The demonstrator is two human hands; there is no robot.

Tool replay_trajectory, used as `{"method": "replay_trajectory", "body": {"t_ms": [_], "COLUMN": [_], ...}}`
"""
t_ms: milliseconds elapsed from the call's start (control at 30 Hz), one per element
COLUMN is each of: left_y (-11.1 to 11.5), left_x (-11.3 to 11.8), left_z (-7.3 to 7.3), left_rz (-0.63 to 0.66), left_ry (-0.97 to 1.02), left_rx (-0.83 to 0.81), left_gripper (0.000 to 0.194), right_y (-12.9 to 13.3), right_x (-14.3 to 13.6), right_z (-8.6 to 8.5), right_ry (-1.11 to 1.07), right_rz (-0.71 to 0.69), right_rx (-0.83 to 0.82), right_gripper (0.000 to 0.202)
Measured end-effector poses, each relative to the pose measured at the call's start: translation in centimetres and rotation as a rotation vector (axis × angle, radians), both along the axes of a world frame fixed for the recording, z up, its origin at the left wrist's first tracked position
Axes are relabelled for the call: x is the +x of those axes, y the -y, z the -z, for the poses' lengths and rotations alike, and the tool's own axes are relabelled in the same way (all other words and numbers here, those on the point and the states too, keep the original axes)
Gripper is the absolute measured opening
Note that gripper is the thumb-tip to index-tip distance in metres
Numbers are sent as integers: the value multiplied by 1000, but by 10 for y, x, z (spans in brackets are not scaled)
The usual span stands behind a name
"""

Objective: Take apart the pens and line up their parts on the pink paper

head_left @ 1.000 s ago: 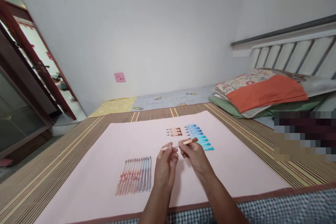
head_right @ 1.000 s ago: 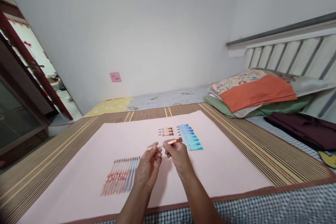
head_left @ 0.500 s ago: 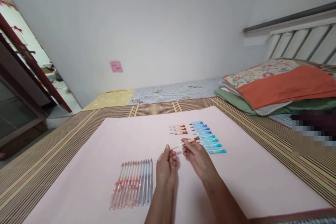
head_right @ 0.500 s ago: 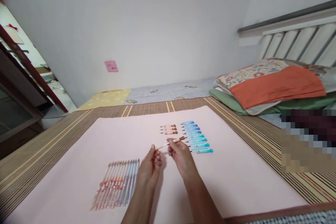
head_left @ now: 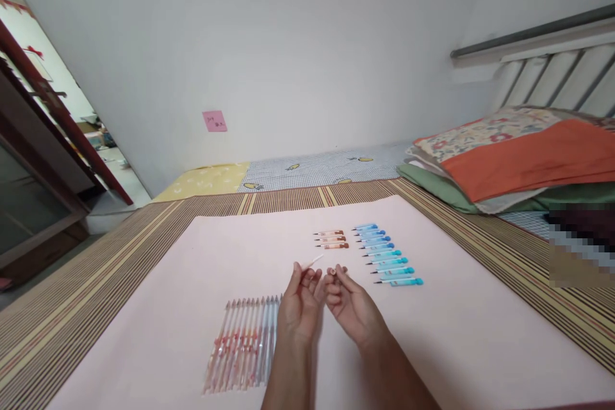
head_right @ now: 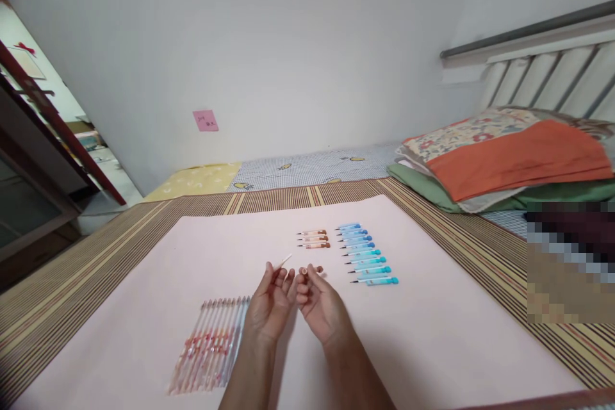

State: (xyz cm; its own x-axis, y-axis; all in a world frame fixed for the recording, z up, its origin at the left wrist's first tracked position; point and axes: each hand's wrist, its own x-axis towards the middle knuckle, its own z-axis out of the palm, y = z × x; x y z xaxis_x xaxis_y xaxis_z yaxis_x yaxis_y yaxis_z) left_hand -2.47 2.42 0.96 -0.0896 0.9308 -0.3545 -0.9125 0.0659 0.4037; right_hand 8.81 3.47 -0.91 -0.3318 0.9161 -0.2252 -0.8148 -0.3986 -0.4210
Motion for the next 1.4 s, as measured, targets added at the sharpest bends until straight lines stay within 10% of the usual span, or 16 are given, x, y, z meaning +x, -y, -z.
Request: {"method": "replay_trajectory", "body": {"t_ms": [300, 567, 833, 1400], "left_y": [7, 2, 0, -1], "left_x": [-7, 0, 17, 16], "left_z": [-1, 8, 13, 14], "left_rz": [220, 116, 114, 169], "left_ry": [28, 20, -97, 34], "left_rx": [26, -24, 38, -37], "left_gripper": [34, 28, 31, 22], "right_y": [26, 29, 14, 1], "right_x": [-25, -15, 14, 61], "right_z": [-11, -9, -32, -29], "right_ry": [-60, 381, 831, 622], "right_rz": [-184, -315, 350, 702], "right_rx": [-64, 196, 383, 218], "right_gripper": [28, 50, 47, 33]}}
